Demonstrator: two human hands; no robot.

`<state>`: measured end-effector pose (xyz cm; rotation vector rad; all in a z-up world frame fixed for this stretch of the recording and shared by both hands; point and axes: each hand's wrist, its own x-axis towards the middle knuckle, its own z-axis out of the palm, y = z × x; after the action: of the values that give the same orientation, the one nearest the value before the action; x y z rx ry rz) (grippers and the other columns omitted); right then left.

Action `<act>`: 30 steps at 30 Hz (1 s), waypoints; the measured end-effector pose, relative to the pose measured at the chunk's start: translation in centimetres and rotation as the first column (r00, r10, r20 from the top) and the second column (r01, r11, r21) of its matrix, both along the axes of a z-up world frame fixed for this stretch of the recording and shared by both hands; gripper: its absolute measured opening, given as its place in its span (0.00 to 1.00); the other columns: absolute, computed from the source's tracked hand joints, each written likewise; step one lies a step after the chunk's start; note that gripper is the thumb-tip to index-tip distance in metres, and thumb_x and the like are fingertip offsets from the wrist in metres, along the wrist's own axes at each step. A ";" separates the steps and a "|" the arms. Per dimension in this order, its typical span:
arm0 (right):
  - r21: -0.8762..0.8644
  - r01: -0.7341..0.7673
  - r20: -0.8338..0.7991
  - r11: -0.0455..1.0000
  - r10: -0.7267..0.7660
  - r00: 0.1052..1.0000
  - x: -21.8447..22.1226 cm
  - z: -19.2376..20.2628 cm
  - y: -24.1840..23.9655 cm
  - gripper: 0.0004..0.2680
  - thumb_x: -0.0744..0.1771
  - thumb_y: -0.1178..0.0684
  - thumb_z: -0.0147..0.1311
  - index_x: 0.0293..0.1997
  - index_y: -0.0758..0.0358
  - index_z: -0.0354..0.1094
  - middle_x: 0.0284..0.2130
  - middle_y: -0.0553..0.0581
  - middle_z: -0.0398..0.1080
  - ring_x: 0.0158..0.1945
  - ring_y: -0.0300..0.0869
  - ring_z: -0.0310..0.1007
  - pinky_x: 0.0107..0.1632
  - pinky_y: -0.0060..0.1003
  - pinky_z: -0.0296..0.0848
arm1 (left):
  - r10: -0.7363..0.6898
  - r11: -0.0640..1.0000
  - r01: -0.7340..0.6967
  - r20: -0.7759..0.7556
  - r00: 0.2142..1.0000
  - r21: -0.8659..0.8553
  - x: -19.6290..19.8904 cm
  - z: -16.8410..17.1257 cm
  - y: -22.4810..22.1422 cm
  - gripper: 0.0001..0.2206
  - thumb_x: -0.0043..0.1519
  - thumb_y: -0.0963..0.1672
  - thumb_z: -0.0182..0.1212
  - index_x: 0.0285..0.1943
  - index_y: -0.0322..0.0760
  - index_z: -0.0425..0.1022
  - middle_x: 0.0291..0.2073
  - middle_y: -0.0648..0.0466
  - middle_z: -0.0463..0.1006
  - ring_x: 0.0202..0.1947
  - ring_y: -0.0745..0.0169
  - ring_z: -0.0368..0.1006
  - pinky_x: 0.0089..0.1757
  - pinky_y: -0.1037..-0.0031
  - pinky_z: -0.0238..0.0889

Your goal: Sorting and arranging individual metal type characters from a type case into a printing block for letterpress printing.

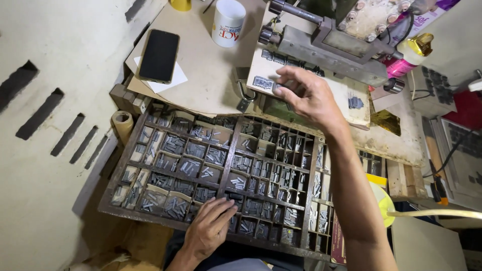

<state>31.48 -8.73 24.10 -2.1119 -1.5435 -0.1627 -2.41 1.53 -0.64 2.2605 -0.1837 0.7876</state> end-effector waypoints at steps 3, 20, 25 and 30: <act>-0.029 0.040 -0.133 0.999 -0.044 0.990 -1.3 1.8 -1.2 0.14 0.70 0.52 0.55 0.63 0.55 0.63 0.57 0.57 0.73 0.54 0.46 0.77 0.49 0.42 0.82 | 0.019 1.000 -0.019 0.011 1.000 0.014 0.1 -0.1 0.0 0.17 0.60 0.36 0.63 0.58 0.34 0.78 0.55 0.47 0.79 0.58 0.47 0.73 0.59 0.55 0.67; 0.083 0.470 0.075 0.879 -0.476 0.876 -4.4 1.2 -1.9 0.07 0.67 0.50 0.62 0.43 0.61 0.76 0.32 0.57 0.74 0.34 0.48 0.72 0.41 0.43 0.70 | 0.395 0.914 -0.406 0.237 0.888 -0.002 10.2 13.9 14.1 0.13 0.62 0.40 0.62 0.55 0.31 0.78 0.50 0.39 0.79 0.52 0.41 0.76 0.53 0.58 0.68; -0.108 0.541 -0.097 0.834 -0.551 0.829 -5.0 2.2 -3.2 0.07 0.70 0.51 0.53 0.47 0.64 0.71 0.39 0.60 0.73 0.39 0.44 0.70 0.43 0.41 0.73 | 0.603 0.788 -0.611 -0.301 0.739 0.077 17.8 16.2 22.4 0.40 0.60 0.51 0.67 0.79 0.41 0.48 0.77 0.39 0.48 0.75 0.36 0.43 0.68 0.43 0.39; -0.092 0.514 -0.197 0.853 -0.522 0.830 -4.9 3.1 -3.4 0.11 0.69 0.52 0.59 0.54 0.65 0.73 0.42 0.61 0.76 0.41 0.45 0.74 0.45 0.41 0.76 | 0.736 0.673 -0.663 -0.390 0.553 0.328 23.6 14.8 26.1 0.44 0.56 0.57 0.68 0.75 0.32 0.53 0.65 0.34 0.64 0.64 0.36 0.58 0.60 0.51 0.56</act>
<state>26.57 -12.14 27.22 -2.4416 -0.8229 -0.0888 21.16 27.62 14.19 2.5922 1.0248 0.5285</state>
